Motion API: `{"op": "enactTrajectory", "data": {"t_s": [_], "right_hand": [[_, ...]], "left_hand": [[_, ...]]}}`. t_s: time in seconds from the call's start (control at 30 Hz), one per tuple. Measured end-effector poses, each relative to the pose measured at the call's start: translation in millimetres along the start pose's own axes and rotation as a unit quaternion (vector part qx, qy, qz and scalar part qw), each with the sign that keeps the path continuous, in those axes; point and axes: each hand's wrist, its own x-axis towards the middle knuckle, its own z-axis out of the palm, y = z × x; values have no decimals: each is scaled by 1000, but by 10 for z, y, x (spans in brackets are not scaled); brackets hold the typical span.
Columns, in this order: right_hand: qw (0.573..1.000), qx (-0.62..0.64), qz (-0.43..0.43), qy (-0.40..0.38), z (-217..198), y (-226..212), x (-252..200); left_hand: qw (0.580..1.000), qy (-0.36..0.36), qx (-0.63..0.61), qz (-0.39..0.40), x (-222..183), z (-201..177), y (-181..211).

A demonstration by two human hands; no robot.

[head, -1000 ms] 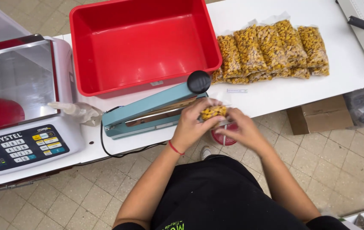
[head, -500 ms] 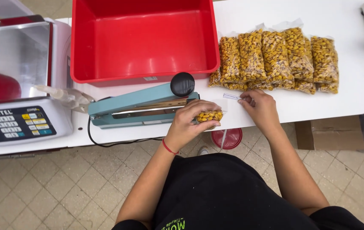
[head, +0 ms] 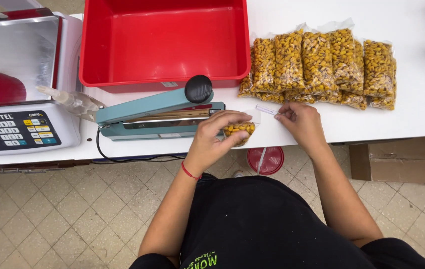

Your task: The person seals multiple small transparent bags filled with yellow corn kernels using a handheld impulse sealer. After each seal, the person places the sealed bag into a red plastic tray. The process repeats for several bags.

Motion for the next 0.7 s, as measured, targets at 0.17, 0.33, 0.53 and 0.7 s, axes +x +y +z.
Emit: {"op": "enactTrajectory", "data": {"t_s": [0.17, 0.33, 0.53, 0.7], "right_hand": [[999, 29, 11, -28, -53, 22, 4], [997, 60, 12, -45, -123, 40, -17], [992, 76, -3, -101, -270, -16, -12], [986, 126, -5, -108, -418, -132, -58]], "left_hand": [[998, 20, 51, -3, 59, -33, 156], [994, 30, 103, 10, 106, -92, 289], [992, 42, 118, 16, 118, -65, 313], [986, 53, 154, 38, 126, -108, 279]]}}
